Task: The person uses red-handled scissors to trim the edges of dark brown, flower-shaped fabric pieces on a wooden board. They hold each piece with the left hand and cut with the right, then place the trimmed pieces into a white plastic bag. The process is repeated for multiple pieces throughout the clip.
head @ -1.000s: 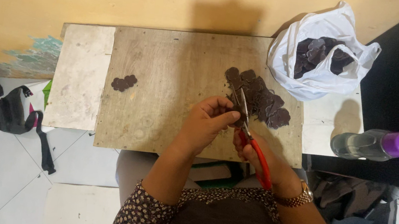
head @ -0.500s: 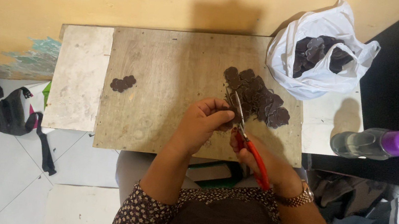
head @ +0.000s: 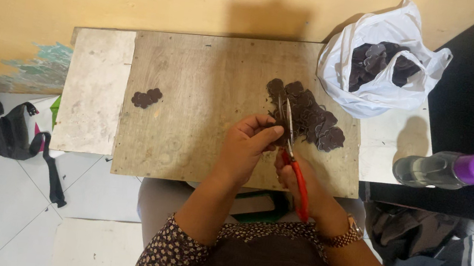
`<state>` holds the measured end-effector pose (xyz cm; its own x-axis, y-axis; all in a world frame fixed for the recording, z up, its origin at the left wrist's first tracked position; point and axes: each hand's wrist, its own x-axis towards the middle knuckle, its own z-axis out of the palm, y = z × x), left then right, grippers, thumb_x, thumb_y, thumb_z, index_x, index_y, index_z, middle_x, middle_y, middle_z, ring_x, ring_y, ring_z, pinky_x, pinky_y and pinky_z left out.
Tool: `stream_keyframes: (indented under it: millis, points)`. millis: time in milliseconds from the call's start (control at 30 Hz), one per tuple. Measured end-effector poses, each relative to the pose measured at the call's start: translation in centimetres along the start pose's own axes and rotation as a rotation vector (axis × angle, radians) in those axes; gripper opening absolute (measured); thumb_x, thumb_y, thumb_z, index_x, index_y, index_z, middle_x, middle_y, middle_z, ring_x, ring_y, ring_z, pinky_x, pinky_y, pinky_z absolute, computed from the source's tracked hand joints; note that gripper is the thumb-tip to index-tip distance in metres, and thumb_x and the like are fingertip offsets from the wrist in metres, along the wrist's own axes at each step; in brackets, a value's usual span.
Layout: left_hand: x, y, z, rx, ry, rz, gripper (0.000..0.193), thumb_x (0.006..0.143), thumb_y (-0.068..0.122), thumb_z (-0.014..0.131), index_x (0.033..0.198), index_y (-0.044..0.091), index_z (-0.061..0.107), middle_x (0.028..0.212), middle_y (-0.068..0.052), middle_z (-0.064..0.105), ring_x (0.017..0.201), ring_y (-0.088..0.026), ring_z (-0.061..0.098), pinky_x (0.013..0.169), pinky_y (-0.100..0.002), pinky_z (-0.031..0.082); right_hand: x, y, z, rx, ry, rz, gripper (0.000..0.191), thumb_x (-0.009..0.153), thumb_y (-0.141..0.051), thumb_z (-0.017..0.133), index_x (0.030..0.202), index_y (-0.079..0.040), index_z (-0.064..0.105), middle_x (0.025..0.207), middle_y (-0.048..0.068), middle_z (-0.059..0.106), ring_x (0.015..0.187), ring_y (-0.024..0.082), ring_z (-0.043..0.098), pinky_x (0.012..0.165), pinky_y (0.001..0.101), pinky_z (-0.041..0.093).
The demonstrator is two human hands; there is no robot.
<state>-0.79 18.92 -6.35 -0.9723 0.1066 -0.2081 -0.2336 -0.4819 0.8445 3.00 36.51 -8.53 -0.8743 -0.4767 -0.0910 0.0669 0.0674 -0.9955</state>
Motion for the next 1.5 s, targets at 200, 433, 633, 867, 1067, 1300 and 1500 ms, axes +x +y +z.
stream_keyframes:
  millis: [200, 433, 633, 867, 1067, 1300, 1500]
  points:
    - [0.0, -0.2, 0.1, 0.033, 0.046, 0.008, 0.011, 0.092, 0.012, 0.074, 0.100, 0.005, 0.069, 0.091, -0.004, 0.073, 0.081, -0.011, 0.068, 0.071, -0.025, 0.051, 0.1, -0.8, 0.8, -0.108, 0.108, -0.011, 0.055, 0.099, -0.064, 0.044, 0.100, -0.010, 0.054, 0.076, -0.003, 0.051, 0.066, 0.009, 0.050, 0.059, 0.0254, 0.045]
    - [0.5, -0.5, 0.0, 0.007, 0.038, -0.004, 0.008, 0.092, 0.010, 0.073, 0.098, 0.006, 0.070, 0.090, -0.005, 0.074, 0.080, -0.012, 0.068, 0.070, -0.025, 0.051, 0.1, -1.1, 0.8, -0.045, 0.109, 0.042, 0.051, 0.099, -0.060, 0.046, 0.100, -0.009, 0.055, 0.075, -0.003, 0.050, 0.064, 0.008, 0.048, 0.056, 0.0246, 0.044]
    - [0.0, -0.8, -1.3, -0.017, 0.038, -0.037, 0.009, 0.092, 0.009, 0.071, 0.100, 0.005, 0.068, 0.091, -0.005, 0.073, 0.080, -0.013, 0.068, 0.072, -0.027, 0.055, -0.2, -0.5, 1.5, -0.015, 0.064, 0.048, 0.050, 0.101, -0.059, 0.045, 0.096, -0.010, 0.053, 0.073, -0.004, 0.046, 0.061, 0.007, 0.044, 0.053, 0.0234, 0.041]
    - [-0.3, -1.1, -1.6, -0.040, 0.008, -0.009, 0.010, 0.094, 0.008, 0.071, 0.102, 0.005, 0.066, 0.093, -0.005, 0.071, 0.081, -0.012, 0.066, 0.075, -0.027, 0.056, -0.6, -0.6, 1.7, -0.006, 0.067, 0.049, 0.051, 0.100, -0.061, 0.046, 0.096, -0.010, 0.053, 0.073, -0.005, 0.047, 0.061, 0.007, 0.044, 0.053, 0.0231, 0.041]
    - [-0.8, -1.9, -2.0, -0.036, 0.006, -0.029, 0.010, 0.094, 0.008, 0.070, 0.101, 0.006, 0.065, 0.093, -0.004, 0.071, 0.081, -0.012, 0.068, 0.075, -0.028, 0.057, -1.1, 0.3, 2.3, -0.012, 0.080, 0.044, 0.053, 0.099, -0.062, 0.045, 0.098, -0.010, 0.055, 0.073, -0.005, 0.048, 0.062, 0.007, 0.046, 0.054, 0.0230, 0.043]
    - [-0.6, -1.0, -2.7, -0.020, 0.007, -0.043, 0.010, 0.093, 0.009, 0.070, 0.102, 0.007, 0.065, 0.094, -0.004, 0.071, 0.083, -0.012, 0.067, 0.073, -0.027, 0.055, -0.7, 0.9, 2.2, -0.034, 0.066, 0.076, 0.051, 0.099, -0.060, 0.047, 0.096, -0.010, 0.055, 0.073, -0.004, 0.050, 0.062, 0.007, 0.049, 0.055, 0.0239, 0.044]
    - [-0.6, 0.2, -2.4, 0.007, 0.029, -0.071, 0.009, 0.093, 0.012, 0.067, 0.101, 0.009, 0.066, 0.094, -0.003, 0.072, 0.083, -0.012, 0.067, 0.072, -0.027, 0.054, -0.5, 0.8, 1.7, -0.020, 0.051, 0.106, 0.047, 0.100, -0.056, 0.049, 0.093, -0.010, 0.055, 0.069, -0.004, 0.048, 0.059, 0.008, 0.045, 0.051, 0.0245, 0.041]
